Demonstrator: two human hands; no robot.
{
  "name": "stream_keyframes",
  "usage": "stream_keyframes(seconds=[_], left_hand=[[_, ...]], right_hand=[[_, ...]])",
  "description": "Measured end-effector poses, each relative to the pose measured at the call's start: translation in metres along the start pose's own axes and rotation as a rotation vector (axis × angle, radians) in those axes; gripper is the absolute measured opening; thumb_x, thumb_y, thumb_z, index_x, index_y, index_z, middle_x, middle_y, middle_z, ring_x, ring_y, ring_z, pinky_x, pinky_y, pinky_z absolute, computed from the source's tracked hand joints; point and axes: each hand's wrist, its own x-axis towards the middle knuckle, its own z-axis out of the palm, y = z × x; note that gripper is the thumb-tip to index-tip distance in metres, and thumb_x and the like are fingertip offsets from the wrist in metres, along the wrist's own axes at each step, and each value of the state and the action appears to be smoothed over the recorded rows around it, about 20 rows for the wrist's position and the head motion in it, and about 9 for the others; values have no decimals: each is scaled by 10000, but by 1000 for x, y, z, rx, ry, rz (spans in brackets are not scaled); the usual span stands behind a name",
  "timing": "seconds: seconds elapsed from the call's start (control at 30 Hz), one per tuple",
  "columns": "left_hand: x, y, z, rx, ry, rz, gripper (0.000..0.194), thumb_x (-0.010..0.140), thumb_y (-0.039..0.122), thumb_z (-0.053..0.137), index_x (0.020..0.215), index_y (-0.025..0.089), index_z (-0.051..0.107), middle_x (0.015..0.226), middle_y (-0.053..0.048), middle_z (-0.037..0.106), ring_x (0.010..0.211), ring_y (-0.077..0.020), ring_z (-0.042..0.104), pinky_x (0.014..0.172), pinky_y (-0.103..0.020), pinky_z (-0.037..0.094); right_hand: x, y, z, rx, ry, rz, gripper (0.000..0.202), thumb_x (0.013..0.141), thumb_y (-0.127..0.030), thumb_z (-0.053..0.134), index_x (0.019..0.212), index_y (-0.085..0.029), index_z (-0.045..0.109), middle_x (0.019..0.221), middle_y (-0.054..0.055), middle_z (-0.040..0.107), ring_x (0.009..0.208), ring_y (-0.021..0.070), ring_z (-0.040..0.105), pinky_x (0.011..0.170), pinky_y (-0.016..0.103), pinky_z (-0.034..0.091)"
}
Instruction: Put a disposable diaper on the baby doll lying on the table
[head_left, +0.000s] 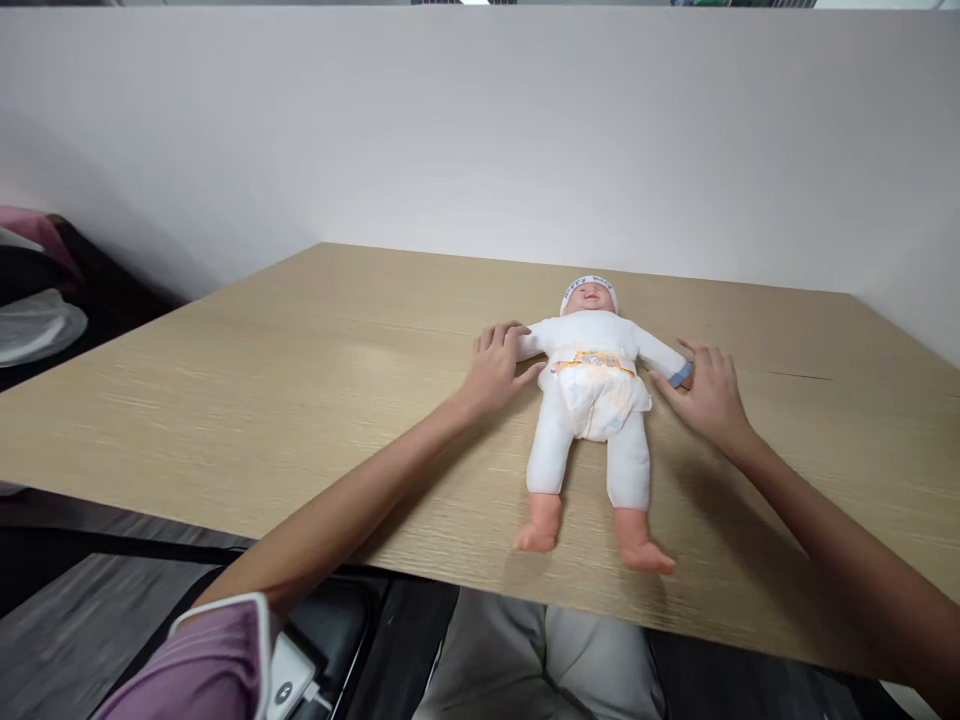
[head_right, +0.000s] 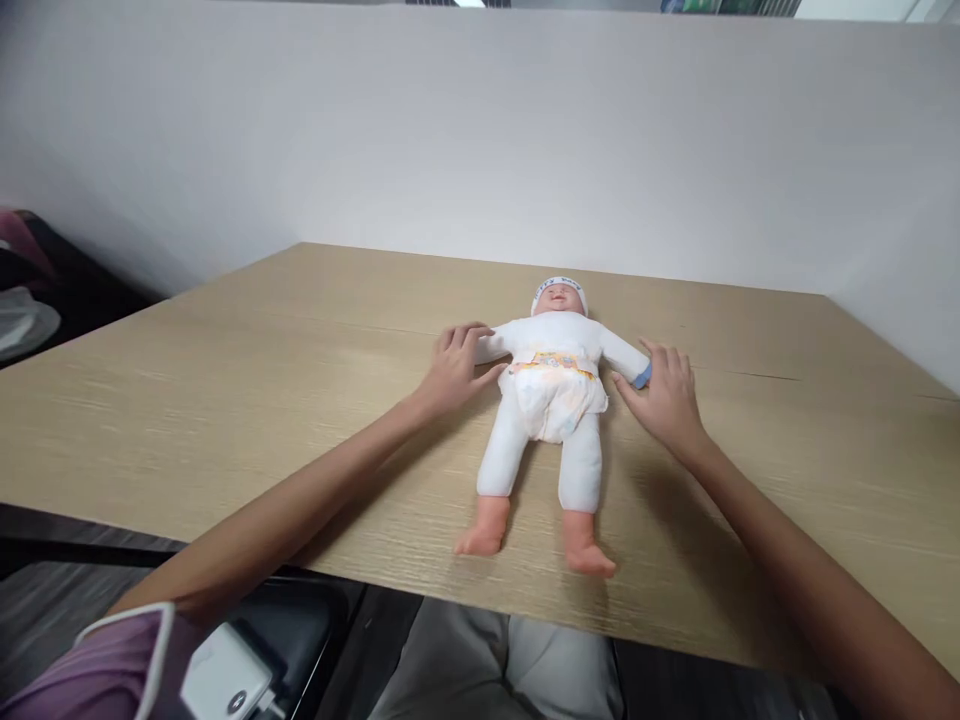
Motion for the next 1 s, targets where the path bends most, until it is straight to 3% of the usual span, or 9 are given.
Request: stream_keyframes(seconds=[0.1,0.23,0.33,0.43,0.53,0.67,0.83,1.0], left_hand=[[28,-9,14,70,-101,-70,521,950,475,671,1358,161,591,1413,-207,625,1320,-405,494,1134,-536,342],[51,-6,20,112,-174,-168,382,928,402,659,1201,137,642,1213,-213,717,1168,-396,605,1050,-510,402],[50,5,9,44,-212,-239,375,896,425,692,1126,135,632,1075,-195,740,997,-362,669,871,-424,467],[30,27,-18,-106,-220,-366,436,842,490,751,1092,169,593,1035,-148,737,893,-330,677,747,-374,454],[-10,64,-53,-284,-171,-361,478,824,514,769,1106,214,528,1085,-94,720,914,-302,672,737,-353,455],[-92,129,-84,-524,-160,-285,414,859,380,727,1113,254,427,1031,-37,661,876,-238,631,729,-333,466],[-218,188,-73,-682,-138,-240,511,796,189,715,1180,242,381,1090,-38,591,911,-210,607,780,-319,490],[-328,202,-72,-621,-277,-199,524,750,106,679,1199,234,440,1186,-84,618,979,-255,657,812,-352,517]], right_hand=[[24,4,25,-67,-119,26,640,918,-536,619,1408,-124,621,1322,233,700,1185,404,604,1022,524,457],[45,-15,43,-85,-193,109,382,889,-328,584,1172,-117,730,1131,221,747,1050,375,644,941,468,475],[50,-26,41,-36,-187,154,309,832,-241,581,1073,-131,739,1076,206,754,1016,358,655,917,445,498],[45,-25,24,88,-203,187,360,772,-231,588,1088,-151,742,1095,181,764,1010,349,674,887,441,530],[28,-21,-9,297,-250,162,465,755,-246,584,1188,-174,740,1163,146,774,1054,334,701,898,436,549],[-6,-27,-70,477,-334,79,483,784,-247,623,1250,-201,744,1219,137,773,1149,336,710,929,417,558],[-63,-52,-139,391,-396,-83,459,817,-172,618,1250,-252,748,1177,89,774,1098,299,712,916,399,563],[-129,-96,-173,307,-456,-282,492,890,-113,557,1332,-262,715,1218,63,755,1114,266,665,950,394,514]])
